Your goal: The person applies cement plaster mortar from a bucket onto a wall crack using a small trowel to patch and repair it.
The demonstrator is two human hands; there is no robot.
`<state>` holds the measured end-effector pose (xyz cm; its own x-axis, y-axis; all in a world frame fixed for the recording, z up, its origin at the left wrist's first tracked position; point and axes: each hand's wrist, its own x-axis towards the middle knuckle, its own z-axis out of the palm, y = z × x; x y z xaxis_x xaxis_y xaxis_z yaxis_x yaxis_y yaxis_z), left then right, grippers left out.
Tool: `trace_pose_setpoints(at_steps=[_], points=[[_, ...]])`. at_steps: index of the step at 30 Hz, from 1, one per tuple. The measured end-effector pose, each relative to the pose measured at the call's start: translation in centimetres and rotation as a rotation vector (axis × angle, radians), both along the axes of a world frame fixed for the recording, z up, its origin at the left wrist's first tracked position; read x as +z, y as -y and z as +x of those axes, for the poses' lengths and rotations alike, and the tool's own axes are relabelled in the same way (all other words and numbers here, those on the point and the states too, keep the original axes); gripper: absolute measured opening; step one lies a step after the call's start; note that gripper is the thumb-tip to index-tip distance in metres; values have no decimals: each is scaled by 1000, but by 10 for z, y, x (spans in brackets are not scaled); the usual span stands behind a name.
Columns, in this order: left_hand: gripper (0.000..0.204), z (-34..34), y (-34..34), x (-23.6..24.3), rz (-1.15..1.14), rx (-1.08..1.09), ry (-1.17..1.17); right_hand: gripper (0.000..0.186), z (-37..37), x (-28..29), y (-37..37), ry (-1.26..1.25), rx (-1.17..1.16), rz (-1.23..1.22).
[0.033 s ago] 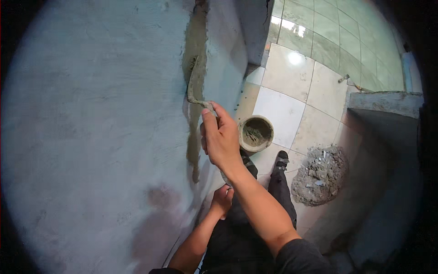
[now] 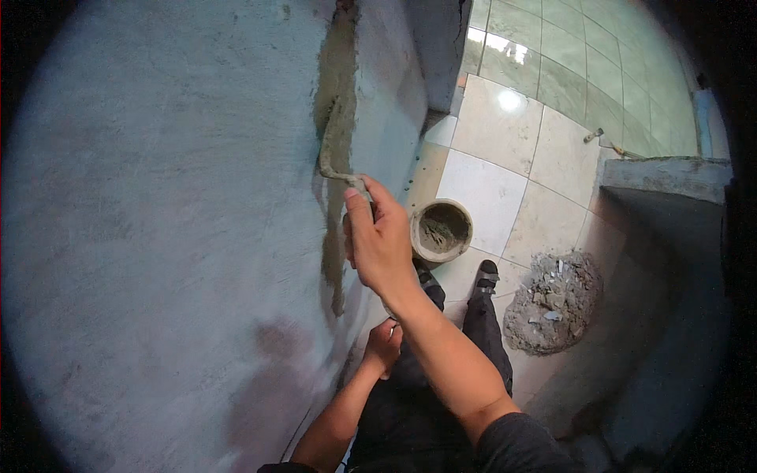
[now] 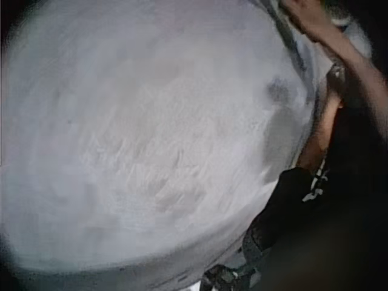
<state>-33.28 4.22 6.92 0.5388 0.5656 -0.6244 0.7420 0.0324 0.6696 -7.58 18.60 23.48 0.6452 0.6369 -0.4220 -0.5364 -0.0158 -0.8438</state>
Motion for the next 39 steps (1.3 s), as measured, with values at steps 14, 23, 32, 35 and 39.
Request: trace_pose_setpoints(at_steps=[14,23,32,35,39], points=[[29,23,-10,16,139,-83,198,37,4,-1,31,-56,119,-32],[25,75,-41,72,-246,309,-23,34,13,-33,84,90,163,-55],[37,119,-99,126,-505,359,383,27,108,-27,196,750,712,-404],[37,113,-100,128,-558,397,502,28,127,-26,215,922,805,-459],[37,118,-102,132,-550,387,566,29,140,-36,253,982,886,-631]])
